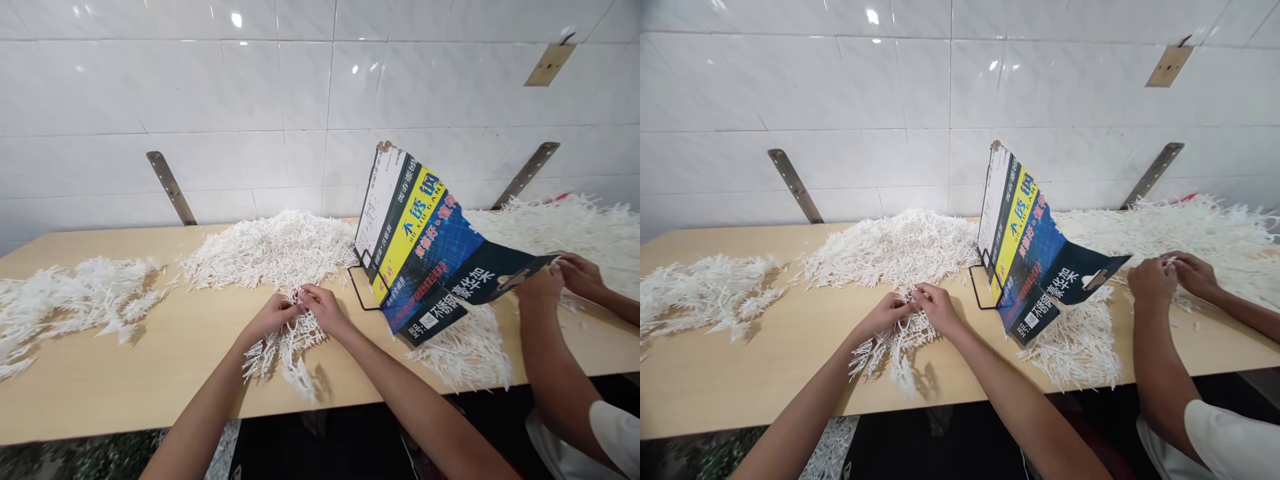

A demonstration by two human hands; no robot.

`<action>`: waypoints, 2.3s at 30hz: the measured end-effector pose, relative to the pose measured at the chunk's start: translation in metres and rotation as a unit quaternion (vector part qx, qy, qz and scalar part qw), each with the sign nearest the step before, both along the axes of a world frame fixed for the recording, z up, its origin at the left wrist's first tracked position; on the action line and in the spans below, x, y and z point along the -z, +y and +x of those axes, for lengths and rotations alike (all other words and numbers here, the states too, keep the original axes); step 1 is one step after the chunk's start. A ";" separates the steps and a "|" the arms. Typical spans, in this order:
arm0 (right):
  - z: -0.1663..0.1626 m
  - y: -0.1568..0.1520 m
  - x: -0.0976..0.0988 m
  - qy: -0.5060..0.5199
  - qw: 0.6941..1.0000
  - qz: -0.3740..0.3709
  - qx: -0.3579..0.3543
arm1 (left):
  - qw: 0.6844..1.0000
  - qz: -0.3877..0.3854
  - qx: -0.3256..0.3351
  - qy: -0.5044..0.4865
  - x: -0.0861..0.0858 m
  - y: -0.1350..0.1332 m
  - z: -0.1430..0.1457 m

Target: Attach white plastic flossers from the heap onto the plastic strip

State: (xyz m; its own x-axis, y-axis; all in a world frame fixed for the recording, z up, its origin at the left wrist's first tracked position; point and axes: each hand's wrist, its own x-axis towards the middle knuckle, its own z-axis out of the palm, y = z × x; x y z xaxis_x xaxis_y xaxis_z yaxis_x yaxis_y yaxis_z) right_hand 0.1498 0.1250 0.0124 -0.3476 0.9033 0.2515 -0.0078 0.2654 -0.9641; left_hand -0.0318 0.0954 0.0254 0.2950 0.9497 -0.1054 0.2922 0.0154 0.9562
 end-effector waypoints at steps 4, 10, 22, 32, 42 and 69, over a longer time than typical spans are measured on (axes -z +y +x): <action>-0.002 0.003 0.009 0.007 0.998 -0.005 0.061 | 0.999 0.020 0.013 0.033 0.000 0.003 0.001; 0.003 0.016 0.011 0.153 0.964 -0.120 0.184 | 0.994 0.042 0.091 0.052 -0.003 0.002 -0.001; 0.005 0.000 -0.005 -0.014 1.000 0.024 0.014 | 0.997 0.012 0.042 0.060 -0.001 0.006 -0.001; 0.006 0.027 0.009 0.179 0.961 -0.114 0.179 | 0.990 0.037 0.132 0.046 -0.008 0.007 0.002; 0.008 0.008 0.000 -0.030 0.999 0.033 -0.020 | 0.999 0.007 0.008 0.042 -0.004 0.009 0.008; 0.008 0.029 0.013 0.040 0.975 -0.078 0.206 | 0.995 0.076 0.056 0.015 0.000 0.013 0.008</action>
State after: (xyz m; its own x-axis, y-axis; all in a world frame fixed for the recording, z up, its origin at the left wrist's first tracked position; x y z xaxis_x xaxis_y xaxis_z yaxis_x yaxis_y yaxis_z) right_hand 0.1578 0.1542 -0.0007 0.0681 0.9914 0.1118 -0.0080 0.1126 -0.9936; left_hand -0.0235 0.1088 0.0251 0.3979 0.9171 0.0266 0.3121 -0.1625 0.9361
